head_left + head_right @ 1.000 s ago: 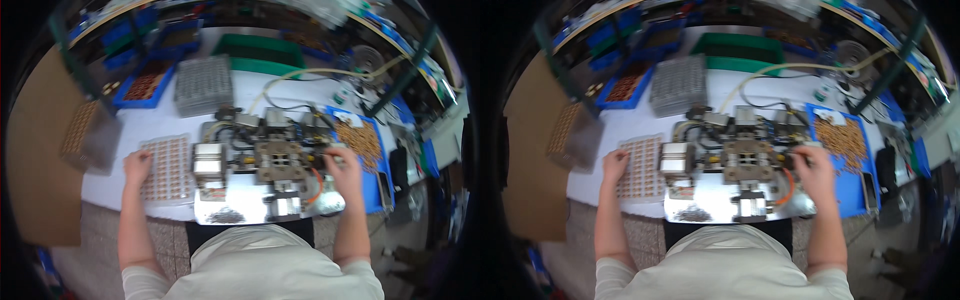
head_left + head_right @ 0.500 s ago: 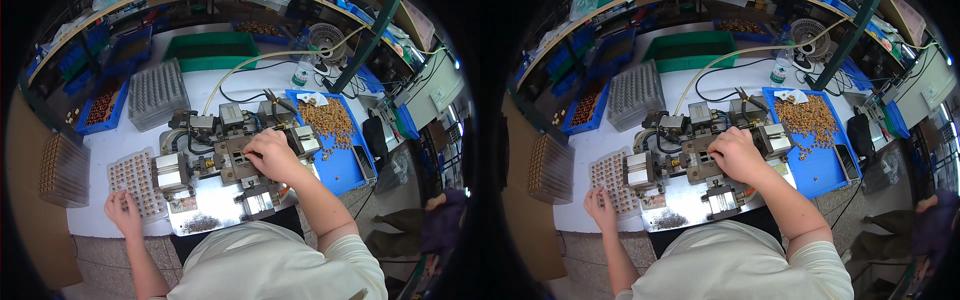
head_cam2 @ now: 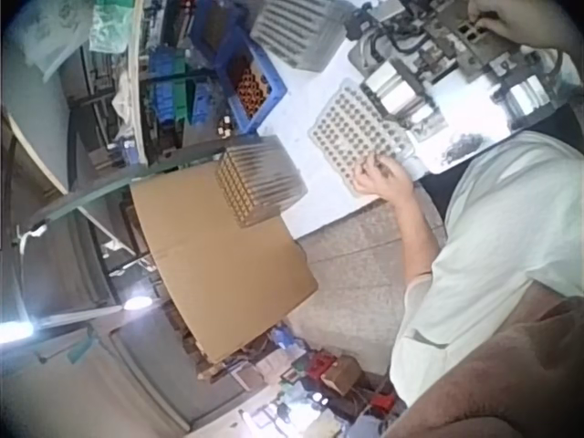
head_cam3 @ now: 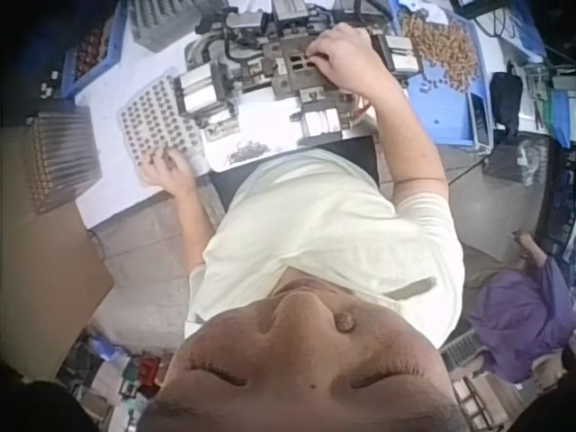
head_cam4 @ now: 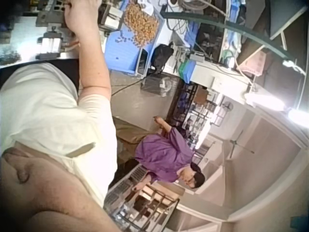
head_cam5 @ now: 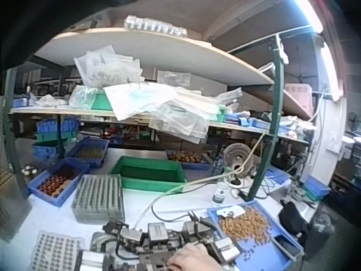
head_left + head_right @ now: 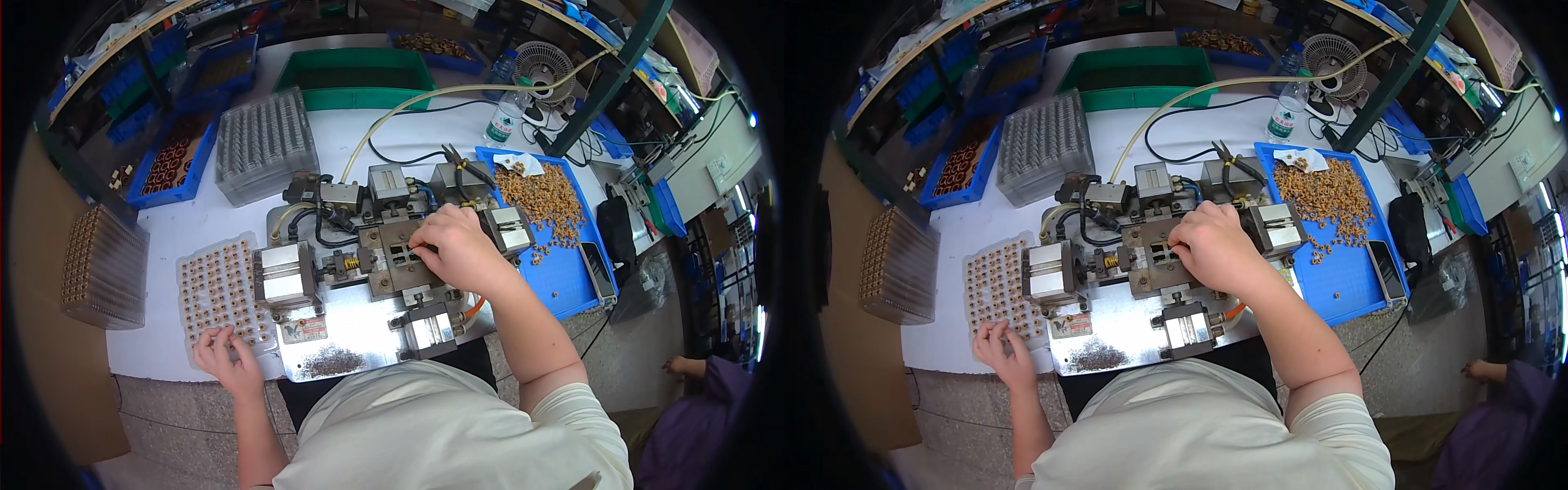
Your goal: Feeding small components into an assembly machine and arranging them into grid-based trays.
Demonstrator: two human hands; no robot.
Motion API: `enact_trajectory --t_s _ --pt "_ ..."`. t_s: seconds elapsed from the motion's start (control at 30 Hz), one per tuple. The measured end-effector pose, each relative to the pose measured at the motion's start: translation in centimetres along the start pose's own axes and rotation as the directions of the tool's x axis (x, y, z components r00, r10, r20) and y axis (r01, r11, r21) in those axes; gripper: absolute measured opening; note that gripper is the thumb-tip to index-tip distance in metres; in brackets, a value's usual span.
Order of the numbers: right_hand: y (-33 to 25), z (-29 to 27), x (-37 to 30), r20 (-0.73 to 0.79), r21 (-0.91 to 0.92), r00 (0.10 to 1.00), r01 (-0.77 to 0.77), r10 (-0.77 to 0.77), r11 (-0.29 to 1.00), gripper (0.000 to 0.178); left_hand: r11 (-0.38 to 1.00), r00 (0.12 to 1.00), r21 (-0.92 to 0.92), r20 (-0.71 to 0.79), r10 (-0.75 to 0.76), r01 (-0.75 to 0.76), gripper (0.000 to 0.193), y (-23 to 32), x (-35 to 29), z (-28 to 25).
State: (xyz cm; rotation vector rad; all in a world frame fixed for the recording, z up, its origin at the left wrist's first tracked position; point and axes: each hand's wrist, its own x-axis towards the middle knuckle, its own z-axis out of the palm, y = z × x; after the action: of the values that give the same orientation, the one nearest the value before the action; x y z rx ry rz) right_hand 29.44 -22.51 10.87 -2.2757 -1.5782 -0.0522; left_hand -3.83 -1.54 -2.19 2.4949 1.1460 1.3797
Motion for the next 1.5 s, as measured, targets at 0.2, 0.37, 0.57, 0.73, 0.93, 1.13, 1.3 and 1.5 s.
enact_trajectory --t_s 0.2,0.37,0.57,0.73,0.93,1.13,1.3,1.5 --pt "-0.3 0.3 0.0 0.002 0.036 1.000 0.001 -0.001 0.999 0.005 1.000 1.000 -0.017 -0.001 0.008 -0.008 0.025 0.0 0.0 0.0" --pt "0.0 1.1 0.0 -0.042 0.100 0.999 0.026 -0.021 0.995 0.007 0.999 1.000 -0.040 0.005 0.003 -0.003 0.024 0.0 0.0 0.0" --pt "0.5 0.3 -0.1 -0.044 0.102 0.999 -0.007 0.011 0.995 0.008 0.998 1.000 -0.056 0.003 -0.002 0.002 0.024 -0.2 -0.1 0.0" --pt "0.7 0.3 0.4 0.024 0.139 0.997 0.065 -0.069 0.988 0.008 0.998 1.000 -0.066 0.016 -0.016 0.017 0.025 -0.2 0.0 0.0" --pt "0.3 0.5 0.4 0.019 0.085 0.995 0.097 -0.099 0.992 0.010 0.987 0.999 -0.158 -0.034 0.032 -0.037 0.026 2.7 3.1 -0.6" --pt "0.5 1.0 0.0 -0.025 0.121 0.994 0.107 -0.104 0.987 0.010 0.833 0.962 -0.503 0.012 0.274 -0.231 0.024 13.7 9.0 0.7" --pt "1.2 0.1 -1.9 -0.230 0.075 0.971 0.079 -0.060 0.994 0.012 0.731 0.811 -0.593 0.212 0.545 -0.336 0.015 19.7 10.9 5.3" --pt "7.4 -5.8 -9.4 -0.463 0.263 0.808 -0.268 0.365 0.927 0.011 0.713 0.636 -0.583 0.389 0.666 -0.390 0.014 21.6 10.1 7.8"
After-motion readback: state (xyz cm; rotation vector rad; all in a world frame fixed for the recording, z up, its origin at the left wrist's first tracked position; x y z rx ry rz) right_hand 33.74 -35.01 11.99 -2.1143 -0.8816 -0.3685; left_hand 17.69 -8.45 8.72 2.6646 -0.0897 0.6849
